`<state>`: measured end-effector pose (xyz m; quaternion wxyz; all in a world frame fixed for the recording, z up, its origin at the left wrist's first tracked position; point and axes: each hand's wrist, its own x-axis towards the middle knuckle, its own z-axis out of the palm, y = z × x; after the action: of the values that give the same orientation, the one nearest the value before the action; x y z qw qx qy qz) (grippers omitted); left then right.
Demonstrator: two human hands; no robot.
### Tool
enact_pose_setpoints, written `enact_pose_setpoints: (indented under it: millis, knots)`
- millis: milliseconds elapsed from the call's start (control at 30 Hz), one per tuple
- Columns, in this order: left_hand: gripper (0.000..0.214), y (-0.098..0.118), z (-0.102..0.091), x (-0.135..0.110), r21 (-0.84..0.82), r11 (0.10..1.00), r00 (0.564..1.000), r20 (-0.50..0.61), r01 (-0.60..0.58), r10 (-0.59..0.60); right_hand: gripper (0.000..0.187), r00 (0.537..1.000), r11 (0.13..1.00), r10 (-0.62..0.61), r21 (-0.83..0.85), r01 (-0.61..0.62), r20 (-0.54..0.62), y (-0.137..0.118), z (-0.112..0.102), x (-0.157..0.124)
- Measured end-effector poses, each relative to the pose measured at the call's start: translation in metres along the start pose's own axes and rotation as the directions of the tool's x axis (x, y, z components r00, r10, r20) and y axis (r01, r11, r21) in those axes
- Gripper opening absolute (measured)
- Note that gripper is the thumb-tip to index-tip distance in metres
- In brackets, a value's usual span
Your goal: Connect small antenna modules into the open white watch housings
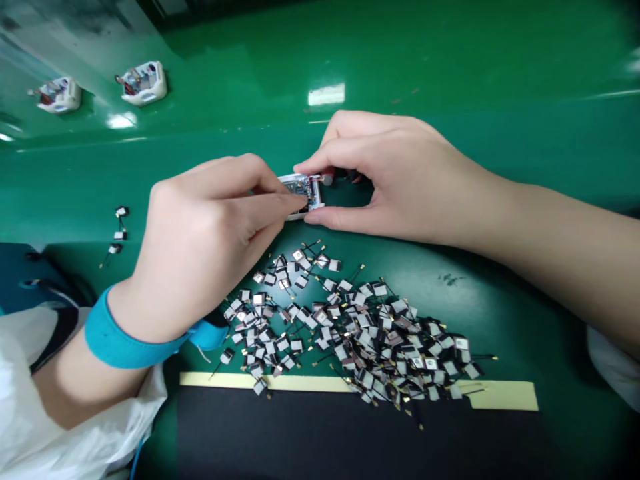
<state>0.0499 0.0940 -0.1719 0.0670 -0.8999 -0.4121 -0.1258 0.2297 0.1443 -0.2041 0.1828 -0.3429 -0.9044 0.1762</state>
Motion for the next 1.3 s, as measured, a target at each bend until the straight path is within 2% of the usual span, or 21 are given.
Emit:
enact_pose_setpoints:
  millis: [500, 867, 1100, 1300]
  knots:
    - [0.02, 0.003, -0.001, 0.0, 0.0, 0.999, 0.999, 0.026, 0.039, -0.039, 0.034, 1.0, 1.0, 0.003, -0.03, -0.003, 0.008, -0.001, -0.001, 0.0]
    - [0.018, 0.004, 0.001, 0.0, -0.003, 0.998, 0.998, 0.029, 0.06, -0.06, 0.032, 1.0, 0.999, 0.013, 0.038, -0.013, -0.006, 0.0, 0.0, 0.0]
    - [0.024, 0.003, 0.001, 0.0, 0.004, 0.997, 0.996, 0.039, 0.076, -0.076, 0.037, 0.987, 0.989, -0.145, 0.0, 0.145, -0.075, 0.01, 0.004, -0.003]
    - [0.018, -0.001, 0.005, 0.0, -0.016, 1.0, 1.0, -0.008, 0.015, -0.015, 0.03, 0.986, 0.987, -0.134, 0.078, 0.142, -0.097, 0.012, -0.006, -0.01]
